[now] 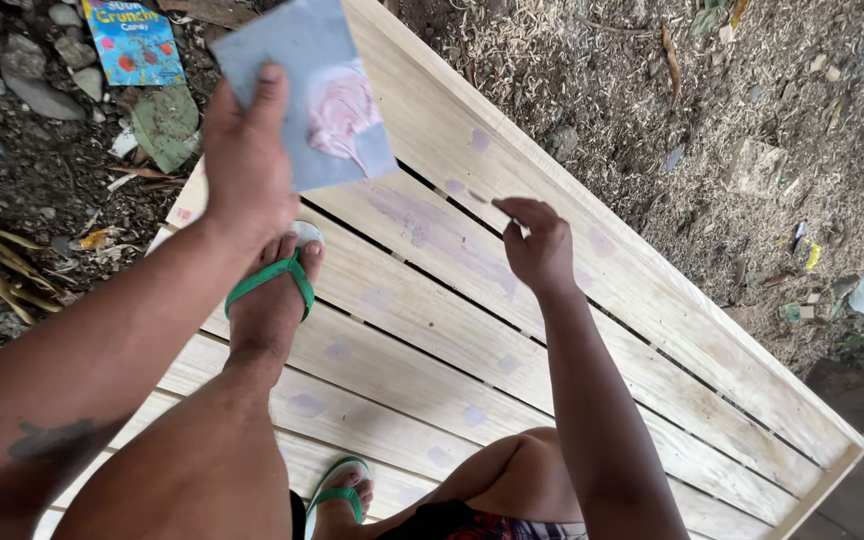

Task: The person applies wood filler to the holes and gaps of a wooden slatted surface, using two small rectangular spreader pieces to distribute and smooth the material.

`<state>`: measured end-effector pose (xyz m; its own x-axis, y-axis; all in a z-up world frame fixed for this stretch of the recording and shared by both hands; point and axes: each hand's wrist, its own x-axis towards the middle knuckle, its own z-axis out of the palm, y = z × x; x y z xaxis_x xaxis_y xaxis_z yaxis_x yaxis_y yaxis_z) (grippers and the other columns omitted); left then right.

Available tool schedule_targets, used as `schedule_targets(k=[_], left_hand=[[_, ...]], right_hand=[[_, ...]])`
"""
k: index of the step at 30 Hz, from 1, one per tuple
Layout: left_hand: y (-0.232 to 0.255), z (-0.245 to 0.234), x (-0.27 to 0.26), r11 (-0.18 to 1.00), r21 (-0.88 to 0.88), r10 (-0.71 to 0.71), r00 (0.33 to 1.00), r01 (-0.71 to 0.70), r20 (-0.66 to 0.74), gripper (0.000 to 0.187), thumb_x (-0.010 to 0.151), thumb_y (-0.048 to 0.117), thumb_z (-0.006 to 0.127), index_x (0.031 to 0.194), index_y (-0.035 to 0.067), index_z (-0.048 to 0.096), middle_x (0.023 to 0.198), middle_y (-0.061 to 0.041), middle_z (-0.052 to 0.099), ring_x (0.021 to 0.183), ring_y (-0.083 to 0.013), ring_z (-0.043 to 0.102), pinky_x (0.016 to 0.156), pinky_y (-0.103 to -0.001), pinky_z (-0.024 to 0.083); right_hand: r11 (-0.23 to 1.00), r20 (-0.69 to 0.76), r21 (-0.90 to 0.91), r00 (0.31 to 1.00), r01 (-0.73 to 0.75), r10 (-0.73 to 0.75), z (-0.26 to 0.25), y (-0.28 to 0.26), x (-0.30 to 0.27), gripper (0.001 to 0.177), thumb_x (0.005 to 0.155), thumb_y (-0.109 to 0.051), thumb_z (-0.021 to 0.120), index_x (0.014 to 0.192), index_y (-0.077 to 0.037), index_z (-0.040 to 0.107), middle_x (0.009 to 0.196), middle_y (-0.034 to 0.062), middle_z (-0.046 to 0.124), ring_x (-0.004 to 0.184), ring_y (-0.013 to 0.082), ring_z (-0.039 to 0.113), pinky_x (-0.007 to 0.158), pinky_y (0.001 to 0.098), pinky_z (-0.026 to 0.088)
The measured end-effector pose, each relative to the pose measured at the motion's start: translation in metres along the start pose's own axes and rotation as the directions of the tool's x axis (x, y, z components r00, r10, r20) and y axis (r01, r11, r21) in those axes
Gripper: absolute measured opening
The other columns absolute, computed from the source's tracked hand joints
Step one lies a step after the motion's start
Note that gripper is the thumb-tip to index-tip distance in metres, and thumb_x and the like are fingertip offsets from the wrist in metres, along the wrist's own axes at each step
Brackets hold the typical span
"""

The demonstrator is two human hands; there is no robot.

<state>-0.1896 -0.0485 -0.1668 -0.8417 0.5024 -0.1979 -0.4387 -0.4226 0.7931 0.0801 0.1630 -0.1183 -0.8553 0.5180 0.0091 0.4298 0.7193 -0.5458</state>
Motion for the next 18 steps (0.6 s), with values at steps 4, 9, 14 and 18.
schedule_targets(k=[4,9,14,18], left_hand=[[0.024,-0.021,0.004,0.996,-0.089,-0.016,0.999,0.013,-0.031,0.032,0.11,0.027,0.064,0.133,0.005,0.059,0.127,-0.005,0.066,0.117,-0.0172,0.064,0.106,-0.037,0.055],[0.044,-0.038,-0.004,0.982,-0.187,-0.034,0.999,0.038,0.025,0.031,0.116,0.022,0.061,0.142,0.005,0.055,0.136,-0.006,0.064,0.128,-0.0195,0.062,0.116,-0.039,0.052],[0.052,-0.043,-0.007,0.974,-0.211,-0.089,0.995,0.077,-0.049,0.031,0.115,0.021,0.059,0.141,0.006,0.052,0.134,-0.005,0.062,0.126,-0.0194,0.063,0.114,-0.041,0.054],[0.057,-0.045,-0.012,0.982,-0.165,-0.085,0.996,0.086,0.011,0.031,0.115,0.023,0.056,0.142,0.008,0.053,0.136,-0.003,0.063,0.129,-0.0175,0.063,0.117,-0.039,0.053]], right_hand=[[0.956,0.0,-0.293,1.0,-0.009,0.01,0.031,0.046,0.023,0.036,0.08,0.006,0.065,0.107,-0.011,0.08,0.11,0.0069,0.077,0.1,0.0263,0.072,0.087,0.0407,0.056],[0.894,-0.054,-0.448,0.998,-0.033,0.009,0.085,0.043,0.02,0.026,0.09,-0.004,0.07,0.112,-0.015,0.078,0.116,0.0031,0.074,0.105,0.0214,0.065,0.089,0.0412,0.049],[0.905,0.051,-0.417,0.991,-0.09,0.122,0.087,0.048,0.016,0.028,0.09,-0.002,0.066,0.109,-0.018,0.08,0.114,-0.001,0.076,0.099,0.0163,0.071,0.09,0.0432,0.048],[0.883,-0.118,-0.456,0.991,-0.106,0.058,0.076,0.064,0.04,0.036,0.079,0.003,0.066,0.108,-0.013,0.081,0.11,0.0045,0.077,0.099,0.0229,0.072,0.088,0.0446,0.047]])
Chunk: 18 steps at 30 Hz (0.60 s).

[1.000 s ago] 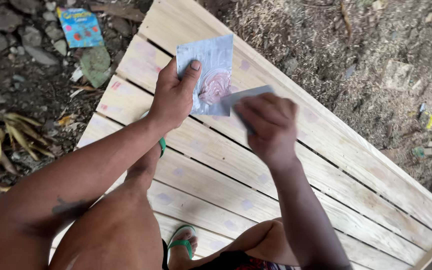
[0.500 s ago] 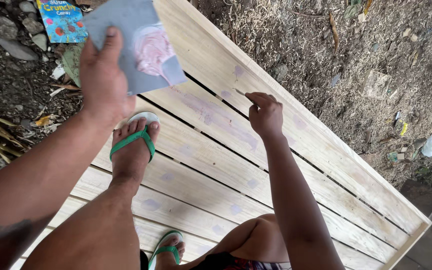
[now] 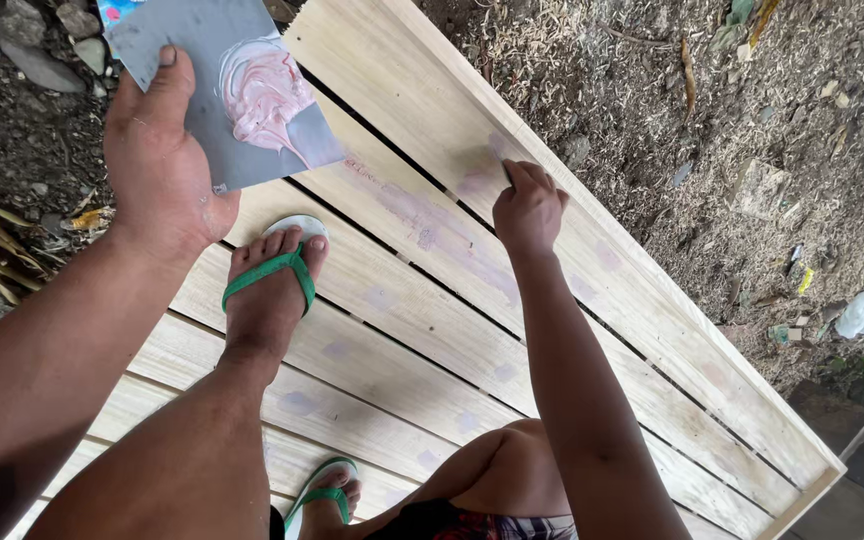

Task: The person applies wood filler to the holes and gaps of a wooden slatted surface, using two small rectangular spreader pieces to distribute and smooth the material.

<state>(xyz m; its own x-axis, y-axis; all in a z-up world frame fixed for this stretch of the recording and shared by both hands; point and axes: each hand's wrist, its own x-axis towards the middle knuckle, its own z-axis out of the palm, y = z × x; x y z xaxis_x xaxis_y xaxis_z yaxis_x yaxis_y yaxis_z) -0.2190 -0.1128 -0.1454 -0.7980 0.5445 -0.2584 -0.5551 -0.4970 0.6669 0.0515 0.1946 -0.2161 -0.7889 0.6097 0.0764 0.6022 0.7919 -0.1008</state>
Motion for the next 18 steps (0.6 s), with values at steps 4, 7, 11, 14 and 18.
schedule_targets(k=[4,7,11,14,18], left_hand=[[0.006,-0.004,-0.006,0.999,-0.04,-0.023,1.0,0.023,0.004,0.029,0.118,0.022,0.056,0.142,0.008,0.053,0.136,-0.004,0.062,0.128,-0.0189,0.062,0.113,-0.039,0.053],[0.011,-0.009,-0.003,0.996,-0.089,0.003,0.999,-0.005,-0.032,0.027,0.117,0.022,0.056,0.14,0.008,0.055,0.135,-0.004,0.062,0.127,-0.0195,0.063,0.113,-0.039,0.053],[0.026,-0.022,-0.001,0.988,-0.153,0.032,0.999,-0.037,-0.04,0.025,0.116,0.022,0.057,0.138,0.008,0.057,0.132,-0.003,0.063,0.125,-0.0191,0.062,0.109,-0.036,0.053],[0.04,-0.03,-0.004,0.985,-0.167,0.03,0.998,-0.039,-0.057,0.026,0.116,0.023,0.057,0.139,0.01,0.056,0.131,-0.002,0.063,0.125,-0.019,0.063,0.108,-0.037,0.053],[0.059,-0.04,-0.01,0.982,-0.159,0.092,0.995,-0.097,-0.039,0.027,0.118,0.023,0.056,0.141,0.009,0.056,0.128,-0.003,0.064,0.12,-0.0185,0.065,0.109,-0.037,0.053]], right_hand=[[0.992,0.094,0.084,0.992,-0.096,0.088,0.007,-0.019,0.012,0.031,0.088,-0.001,0.062,0.11,-0.015,0.079,0.114,0.0055,0.075,0.104,0.0249,0.07,0.094,0.0367,0.05],[0.99,0.209,0.093,0.974,-0.104,0.083,-0.003,-0.044,0.007,0.029,0.084,-0.003,0.064,0.102,-0.017,0.081,0.11,0.005,0.076,0.102,0.027,0.07,0.095,0.0425,0.045],[0.986,0.221,0.164,0.973,0.026,-0.063,-0.024,-0.08,0.022,0.037,0.081,0.002,0.06,0.108,-0.016,0.079,0.112,0.0049,0.076,0.103,0.026,0.07,0.093,0.0475,0.042],[0.97,0.162,0.178,0.967,0.168,-0.197,-0.02,-0.114,0.056,0.045,0.08,0.003,0.06,0.118,-0.015,0.076,0.119,0.0056,0.071,0.109,0.0274,0.066,0.091,0.0482,0.041],[0.929,0.062,0.202,0.943,0.309,-0.327,0.02,-0.171,0.108,0.04,0.085,0.001,0.061,0.119,-0.014,0.075,0.118,0.0021,0.07,0.109,0.025,0.063,0.09,0.0467,0.041]])
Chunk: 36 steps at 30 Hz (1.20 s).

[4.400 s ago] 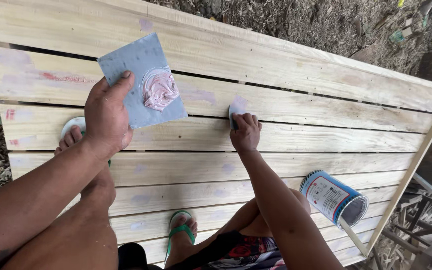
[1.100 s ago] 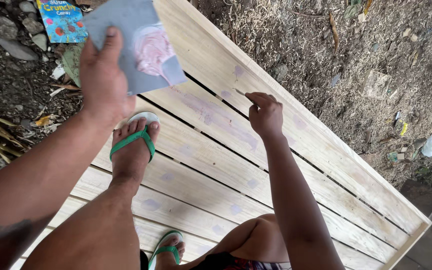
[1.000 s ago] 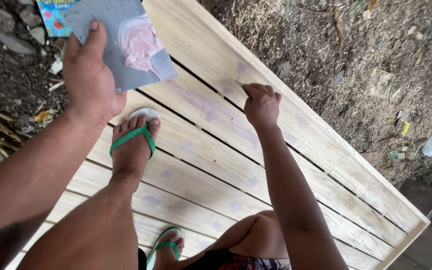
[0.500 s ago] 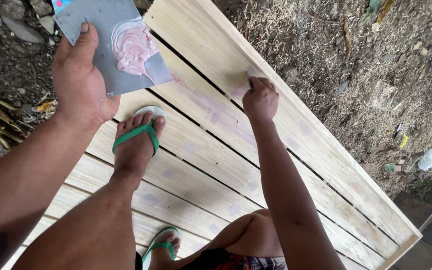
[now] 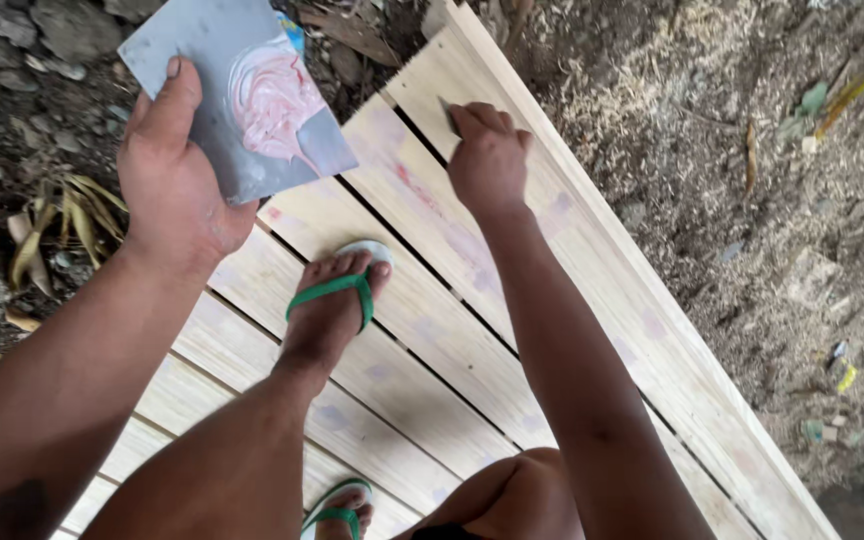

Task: The person applies wood filler to the holes and gaps of a wooden slatted surface, using two small rectangular spreader pieces to distribute and smooth the material.

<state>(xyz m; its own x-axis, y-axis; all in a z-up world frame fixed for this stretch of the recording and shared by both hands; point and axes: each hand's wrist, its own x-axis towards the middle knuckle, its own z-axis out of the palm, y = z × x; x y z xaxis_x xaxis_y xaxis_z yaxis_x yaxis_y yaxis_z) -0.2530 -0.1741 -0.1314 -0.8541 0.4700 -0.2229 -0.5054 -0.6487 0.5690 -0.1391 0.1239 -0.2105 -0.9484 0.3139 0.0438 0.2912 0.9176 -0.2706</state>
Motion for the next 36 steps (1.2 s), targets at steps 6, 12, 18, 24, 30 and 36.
schedule_targets(k=[6,12,18,24,30,36], left_hand=[[0.023,-0.019,-0.01,0.999,-0.016,0.033,0.995,-0.035,-0.093,0.027,0.119,0.021,0.052,0.142,0.009,0.056,0.129,-0.004,0.064,0.117,-0.0193,0.063,0.107,-0.038,0.05],[0.033,-0.031,-0.009,0.998,0.021,0.054,0.99,-0.052,-0.128,0.027,0.118,0.021,0.053,0.142,0.01,0.056,0.13,-0.002,0.064,0.122,-0.019,0.063,0.11,-0.037,0.05],[0.026,-0.032,-0.012,1.0,0.004,0.004,0.981,-0.003,-0.196,0.024,0.118,0.02,0.056,0.138,0.009,0.058,0.128,-0.003,0.065,0.121,-0.0196,0.064,0.105,-0.038,0.051],[0.026,-0.022,-0.01,1.0,0.003,-0.003,0.993,0.004,-0.12,0.025,0.118,0.021,0.055,0.14,0.008,0.058,0.13,-0.004,0.066,0.12,-0.0191,0.065,0.112,-0.038,0.052],[0.027,-0.018,-0.007,0.999,0.033,-0.006,0.994,0.009,-0.106,0.027,0.117,0.022,0.055,0.141,0.008,0.057,0.132,-0.003,0.065,0.123,-0.0184,0.064,0.111,-0.037,0.05],[0.028,-0.013,-0.002,1.0,0.022,0.017,0.994,-0.015,-0.109,0.027,0.116,0.022,0.054,0.139,0.009,0.057,0.133,-0.003,0.065,0.124,-0.0194,0.064,0.114,-0.038,0.051]], right_hand=[[0.986,-0.016,-0.126,0.993,0.11,-0.113,0.052,-0.034,0.022,0.04,0.081,-0.002,0.062,0.118,-0.012,0.074,0.115,0.0019,0.066,0.111,0.0249,0.059,0.089,0.0477,0.038],[0.986,0.141,-0.129,0.986,0.107,-0.089,0.037,-0.031,0.023,0.036,0.083,-0.003,0.061,0.115,-0.014,0.076,0.113,0.0015,0.067,0.109,0.0239,0.06,0.091,0.0494,0.037],[0.974,0.176,-0.2,0.982,0.108,-0.073,0.035,-0.04,0.027,0.042,0.081,0.002,0.059,0.117,-0.014,0.075,0.115,0.0044,0.069,0.107,0.0232,0.061,0.089,0.0458,0.04],[0.987,0.217,-0.156,0.976,0.046,-0.012,0.04,-0.014,0.046,0.047,0.089,0.006,0.053,0.125,-0.017,0.074,0.119,0.0064,0.066,0.107,0.0218,0.061,0.097,0.0497,0.041],[0.972,0.095,-0.234,0.995,0.006,0.017,0.059,-0.001,0.062,0.05,0.083,0.0,0.058,0.133,-0.001,0.065,0.121,0.0122,0.058,0.113,0.0299,0.054,0.093,0.0497,0.044],[0.969,0.283,-0.249,0.956,-0.007,0.08,0.047,-0.008,0.057,0.056,0.086,0.003,0.054,0.138,-0.013,0.064,0.124,0.0078,0.057,0.119,0.0228,0.054,0.103,0.0572,0.037]])
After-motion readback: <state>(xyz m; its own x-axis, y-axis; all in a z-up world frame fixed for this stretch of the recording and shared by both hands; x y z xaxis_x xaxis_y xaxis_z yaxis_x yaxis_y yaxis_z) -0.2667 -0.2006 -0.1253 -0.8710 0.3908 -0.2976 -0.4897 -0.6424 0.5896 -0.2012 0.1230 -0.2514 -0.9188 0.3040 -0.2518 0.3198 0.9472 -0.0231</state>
